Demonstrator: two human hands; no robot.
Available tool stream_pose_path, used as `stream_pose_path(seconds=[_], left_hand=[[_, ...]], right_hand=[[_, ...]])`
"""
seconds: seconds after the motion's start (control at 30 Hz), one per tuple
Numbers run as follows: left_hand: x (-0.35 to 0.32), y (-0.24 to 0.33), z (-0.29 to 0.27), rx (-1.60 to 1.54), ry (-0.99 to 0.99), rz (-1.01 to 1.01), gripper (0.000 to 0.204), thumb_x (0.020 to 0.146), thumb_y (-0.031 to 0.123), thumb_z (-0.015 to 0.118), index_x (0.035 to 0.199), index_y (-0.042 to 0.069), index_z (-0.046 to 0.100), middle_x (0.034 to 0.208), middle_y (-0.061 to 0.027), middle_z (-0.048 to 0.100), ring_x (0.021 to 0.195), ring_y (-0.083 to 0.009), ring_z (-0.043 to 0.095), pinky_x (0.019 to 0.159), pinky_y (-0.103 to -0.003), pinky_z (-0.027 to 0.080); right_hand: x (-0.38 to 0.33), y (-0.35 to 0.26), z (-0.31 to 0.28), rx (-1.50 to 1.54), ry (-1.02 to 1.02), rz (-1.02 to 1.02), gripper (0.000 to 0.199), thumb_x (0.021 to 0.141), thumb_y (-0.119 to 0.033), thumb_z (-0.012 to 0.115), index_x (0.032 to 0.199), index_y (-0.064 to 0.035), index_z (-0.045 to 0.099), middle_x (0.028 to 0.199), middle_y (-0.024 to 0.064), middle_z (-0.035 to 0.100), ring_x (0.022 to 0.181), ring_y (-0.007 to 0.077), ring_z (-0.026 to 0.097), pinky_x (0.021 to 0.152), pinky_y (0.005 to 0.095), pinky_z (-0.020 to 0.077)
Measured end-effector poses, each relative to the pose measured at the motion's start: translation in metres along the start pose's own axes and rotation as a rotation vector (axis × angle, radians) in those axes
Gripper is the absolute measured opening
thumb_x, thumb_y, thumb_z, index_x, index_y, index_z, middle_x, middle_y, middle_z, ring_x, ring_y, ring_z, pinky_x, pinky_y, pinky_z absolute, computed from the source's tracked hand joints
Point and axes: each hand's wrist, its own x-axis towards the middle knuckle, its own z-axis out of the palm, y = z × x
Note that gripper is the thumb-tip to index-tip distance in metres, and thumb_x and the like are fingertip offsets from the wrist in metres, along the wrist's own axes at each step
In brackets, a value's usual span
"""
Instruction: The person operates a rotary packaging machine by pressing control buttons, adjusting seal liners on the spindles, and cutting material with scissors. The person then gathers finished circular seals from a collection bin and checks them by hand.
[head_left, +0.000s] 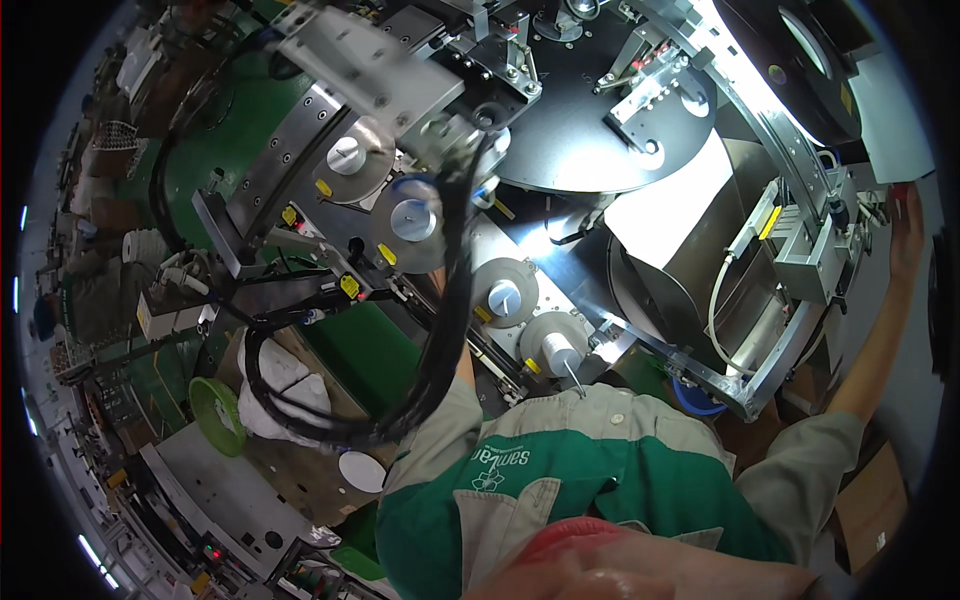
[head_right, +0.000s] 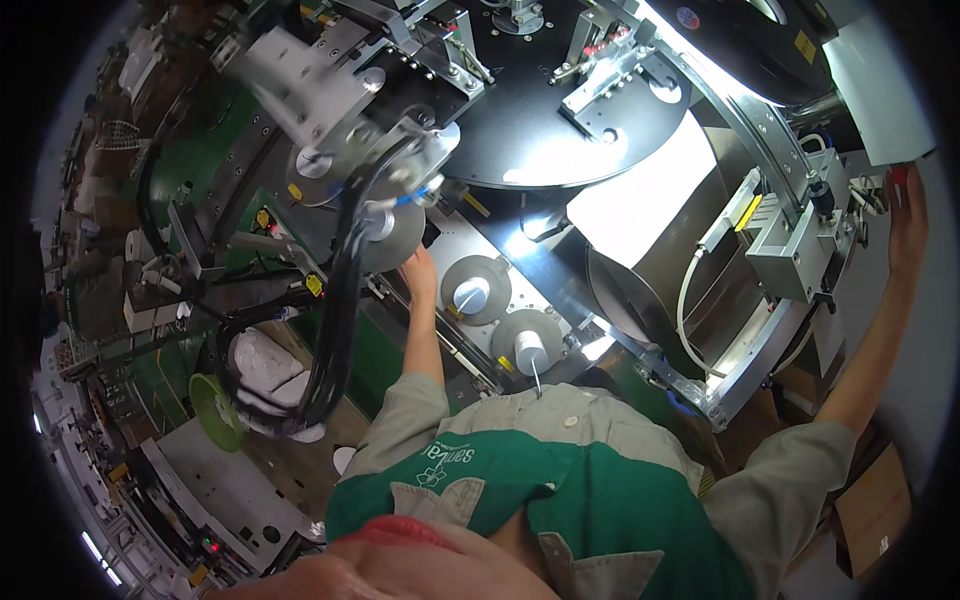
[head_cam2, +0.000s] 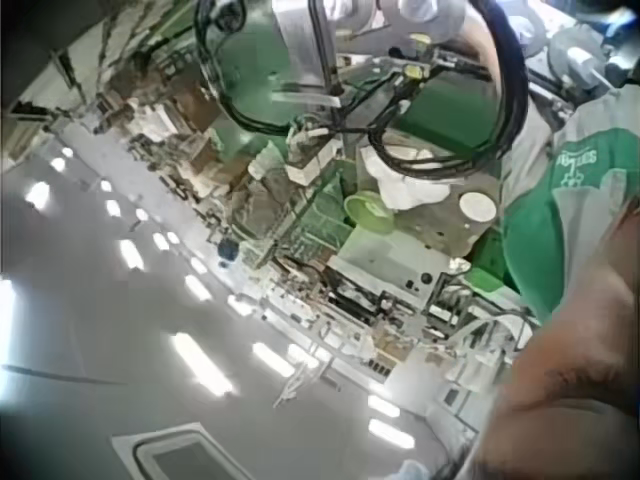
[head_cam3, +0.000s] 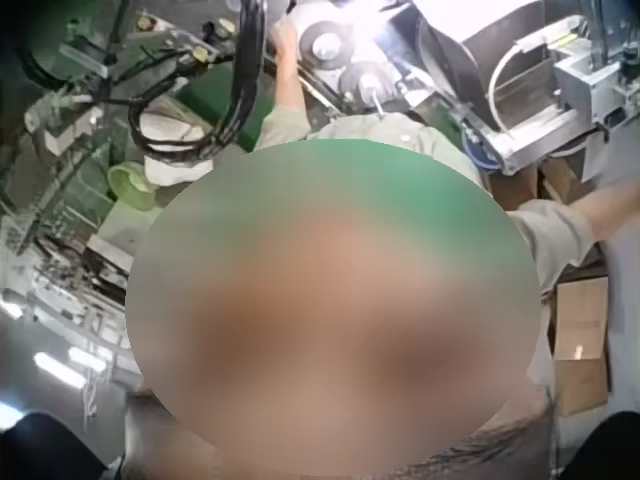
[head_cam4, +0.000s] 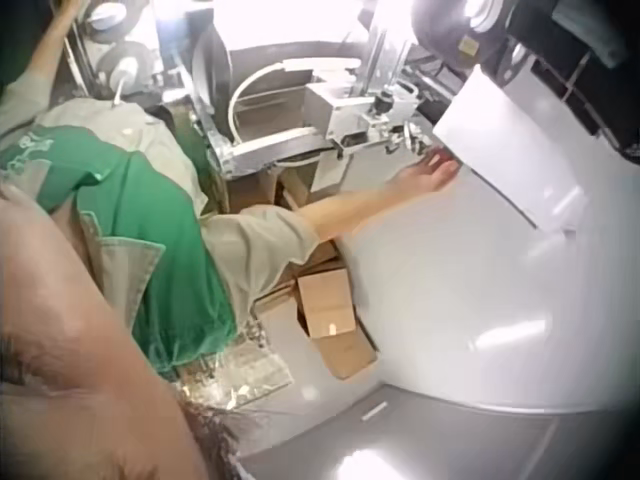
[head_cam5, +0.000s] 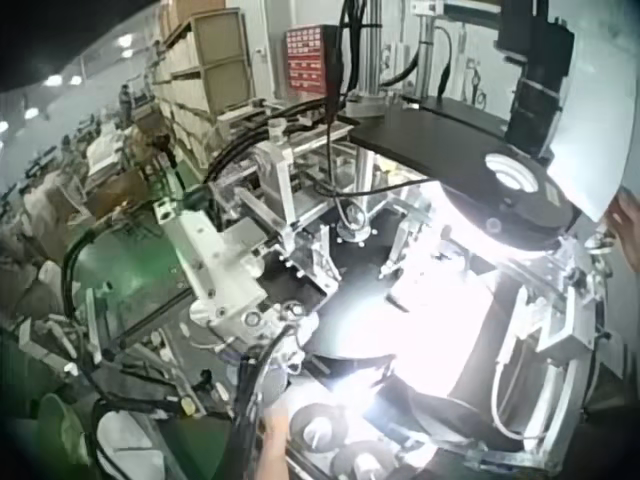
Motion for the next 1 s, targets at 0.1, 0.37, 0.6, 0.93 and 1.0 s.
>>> stream_pose_path(seconds=[0.1,0.37,0.6,0.93,1.0], left_hand=[[0.002,0.017,-0.007,-0.022,-0.121,-0.107,0.030,0.091,0.014,0.044,0.109,-0.008,0.053,0.112,-0.0266,0.054,0.104,-0.0418,0.049,0.088,-0.044,0.037],[0.003,0.018,-0.006,0.038,-0.114,-0.152,0.030,0.091,0.015,0.041,0.107,-0.008,0.053,0.108,-0.0275,0.055,0.101,-0.0430,0.049,0.087,-0.045,0.038],[0.006,0.031,-0.010,0.104,-0.130,-0.135,0.029,0.089,0.012,0.041,0.105,-0.009,0.054,0.107,-0.0281,0.055,0.100,-0.0435,0.050,0.086,-0.045,0.039],[0.009,0.033,-0.015,0.051,-0.100,-0.169,0.027,0.088,0.010,0.042,0.103,-0.009,0.054,0.105,-0.0293,0.055,0.098,-0.0440,0.050,0.087,-0.045,0.038],[0.009,0.035,-0.012,0.020,-0.079,-0.141,0.028,0.088,0.010,0.042,0.103,-0.010,0.054,0.106,-0.0297,0.055,0.099,-0.0443,0.050,0.087,-0.045,0.038]], right_hand=[[-0.003,-0.003,0.005,-0.022,0.012,0.002,0.044,0.093,-0.026,0.046,0.129,-0.0006,0.042,0.130,0.0069,0.045,0.120,0.0161,0.041,0.106,0.0375,0.0293],[0.000,-0.001,0.004,0.015,0.025,0.025,0.042,0.093,-0.025,0.045,0.128,-0.0011,0.043,0.129,0.0061,0.046,0.120,0.0151,0.042,0.106,0.0376,0.0282],[0.000,0.002,-0.002,-0.052,0.008,-0.003,0.043,0.093,-0.027,0.044,0.129,-0.0031,0.042,0.130,0.0058,0.044,0.120,0.0165,0.041,0.106,0.0377,0.0279],[0.006,0.004,-0.007,0.016,-0.019,-0.009,0.042,0.094,-0.024,0.043,0.129,-0.0005,0.041,0.131,0.0080,0.044,0.123,0.0173,0.039,0.108,0.0384,0.0277],[0.009,0.007,-0.018,0.002,-0.031,-0.006,0.041,0.094,-0.023,0.044,0.128,-0.0008,0.042,0.131,0.0082,0.044,0.123,0.0174,0.040,0.107,0.0382,0.0283]])
